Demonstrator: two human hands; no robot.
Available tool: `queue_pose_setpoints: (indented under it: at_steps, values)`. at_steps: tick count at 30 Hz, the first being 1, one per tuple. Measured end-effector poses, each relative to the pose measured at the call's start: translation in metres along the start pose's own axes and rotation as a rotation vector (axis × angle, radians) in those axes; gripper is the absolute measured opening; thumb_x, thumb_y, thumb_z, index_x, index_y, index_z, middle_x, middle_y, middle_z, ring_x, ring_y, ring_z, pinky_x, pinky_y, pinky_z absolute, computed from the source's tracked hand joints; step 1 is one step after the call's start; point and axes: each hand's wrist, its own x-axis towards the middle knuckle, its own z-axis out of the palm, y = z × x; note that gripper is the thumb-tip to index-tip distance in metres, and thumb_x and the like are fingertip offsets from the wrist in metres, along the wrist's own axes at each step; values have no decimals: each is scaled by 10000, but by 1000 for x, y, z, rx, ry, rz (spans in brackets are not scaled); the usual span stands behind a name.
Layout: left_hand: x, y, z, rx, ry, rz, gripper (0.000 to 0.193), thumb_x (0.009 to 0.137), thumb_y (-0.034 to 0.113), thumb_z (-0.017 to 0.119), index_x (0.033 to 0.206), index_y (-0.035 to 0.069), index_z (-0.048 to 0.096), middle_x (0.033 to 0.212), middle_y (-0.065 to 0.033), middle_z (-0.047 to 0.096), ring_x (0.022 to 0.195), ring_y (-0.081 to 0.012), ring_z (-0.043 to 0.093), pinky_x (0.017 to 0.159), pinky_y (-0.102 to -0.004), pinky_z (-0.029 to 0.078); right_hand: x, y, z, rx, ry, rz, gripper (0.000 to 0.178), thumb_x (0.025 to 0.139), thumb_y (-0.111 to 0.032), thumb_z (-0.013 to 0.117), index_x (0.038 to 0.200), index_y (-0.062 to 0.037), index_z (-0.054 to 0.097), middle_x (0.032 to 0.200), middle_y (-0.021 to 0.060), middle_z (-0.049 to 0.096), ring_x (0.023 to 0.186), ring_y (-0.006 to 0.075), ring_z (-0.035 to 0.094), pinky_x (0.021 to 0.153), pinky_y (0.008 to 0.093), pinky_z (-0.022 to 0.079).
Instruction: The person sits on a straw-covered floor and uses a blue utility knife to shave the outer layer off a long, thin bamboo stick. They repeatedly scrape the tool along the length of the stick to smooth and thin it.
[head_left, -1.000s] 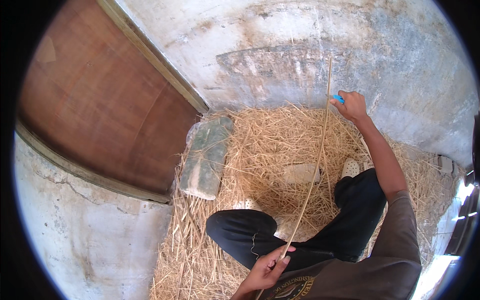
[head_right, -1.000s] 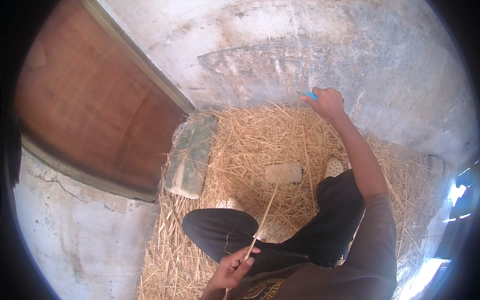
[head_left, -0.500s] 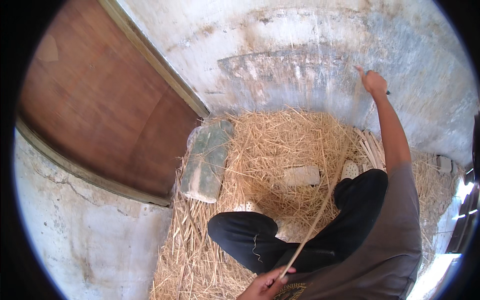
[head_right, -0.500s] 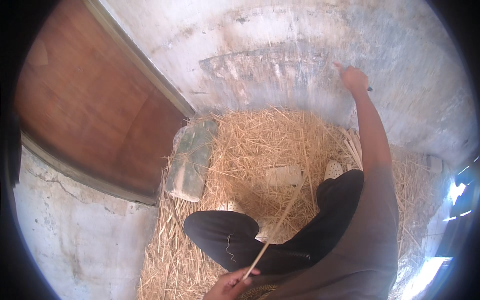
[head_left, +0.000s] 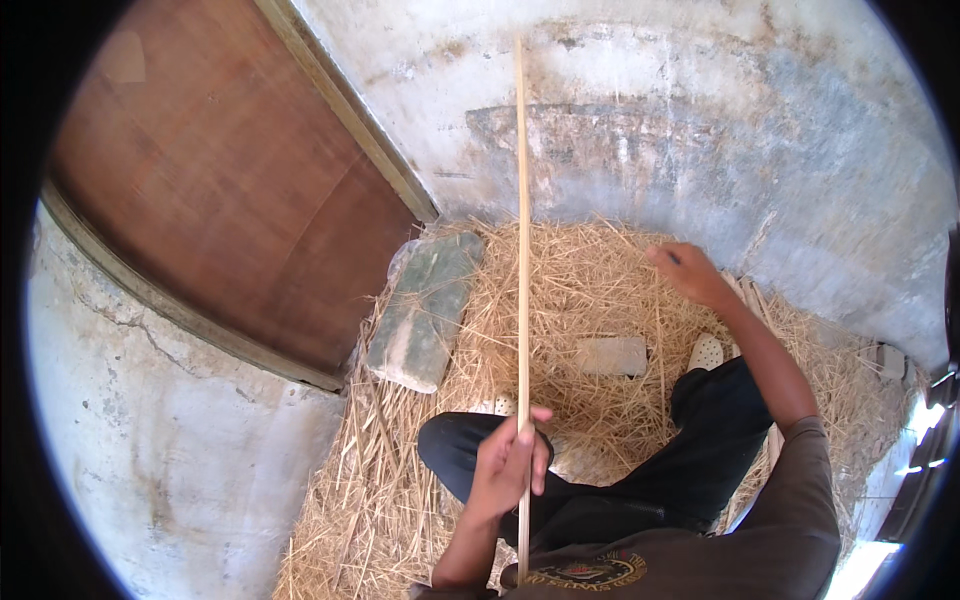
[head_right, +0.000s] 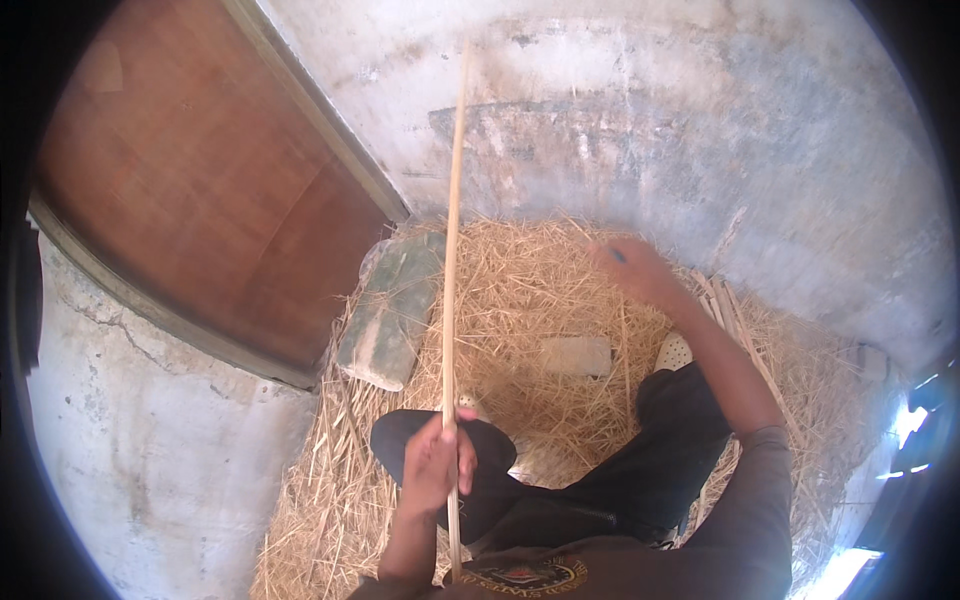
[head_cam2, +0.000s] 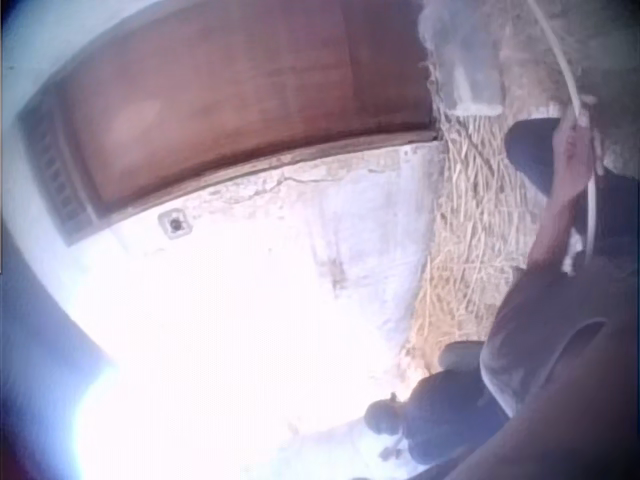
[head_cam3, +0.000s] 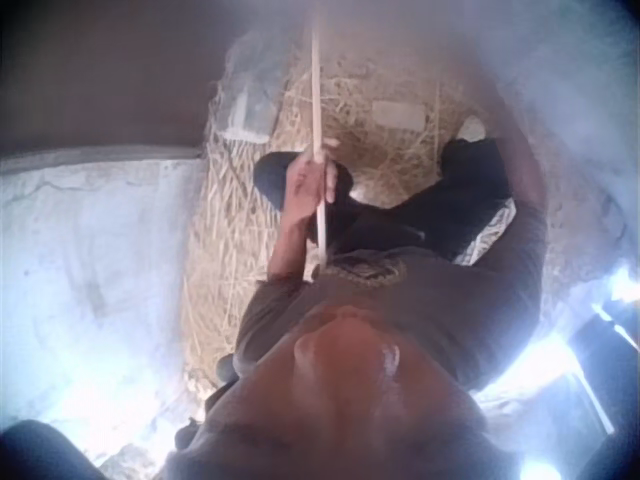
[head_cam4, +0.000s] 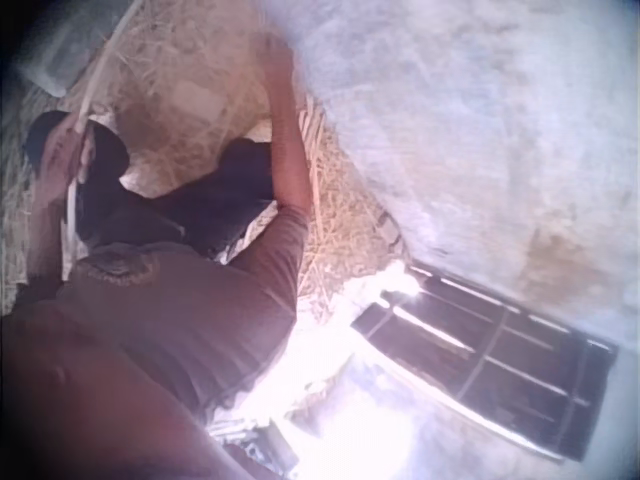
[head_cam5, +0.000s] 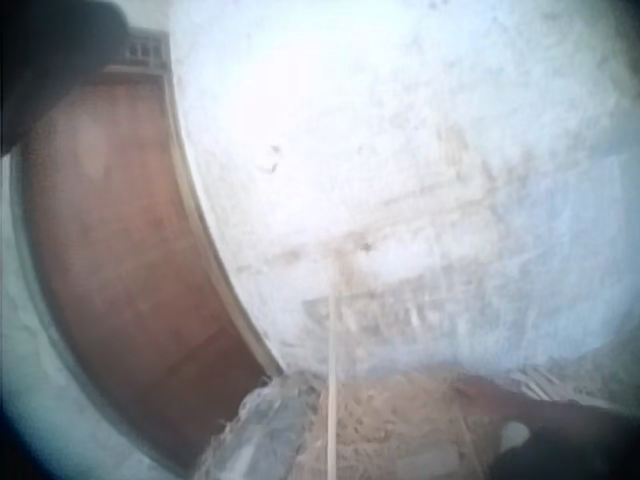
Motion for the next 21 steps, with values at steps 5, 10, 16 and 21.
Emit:
queue_pose_setpoints:
  at_steps: [5,10,16,21]
  values:
    - [88,6,4,-35,-70,-9,313,1035,282,397,1150,7,492,696,-18,510,536,-113,532,490,-233,443,-16,-28,10,1,-46,-78,530,977,-458,492,703,-4,511,579,73,433,551,157,389,539,373,364]
    - [122,-15,13,-293,-224,-79,266,1053,288,350,1068,53,472,673,20,405,522,-67,399,479,-209,370,-24,-26,13,-20,108,-226,548,890,-562,553,674,-59,570,510,71,467,461,218,493,472,375,382]
    - [114,-42,29,-653,-313,-312,106,1009,216,463,1007,111,450,632,40,324,450,-49,285,404,-207,263,-47,-51,9,-226,156,-551,536,790,-592,646,635,-92,533,515,89,473,465,290,511,456,399,381]
    - [96,-29,33,-555,-289,-450,95,963,120,523,962,135,429,626,57,323,444,-38,310,394,-198,242,-54,-61,15,-252,28,-616,567,736,-631,673,579,-116,497,490,61,453,427,257,500,426,383,370]
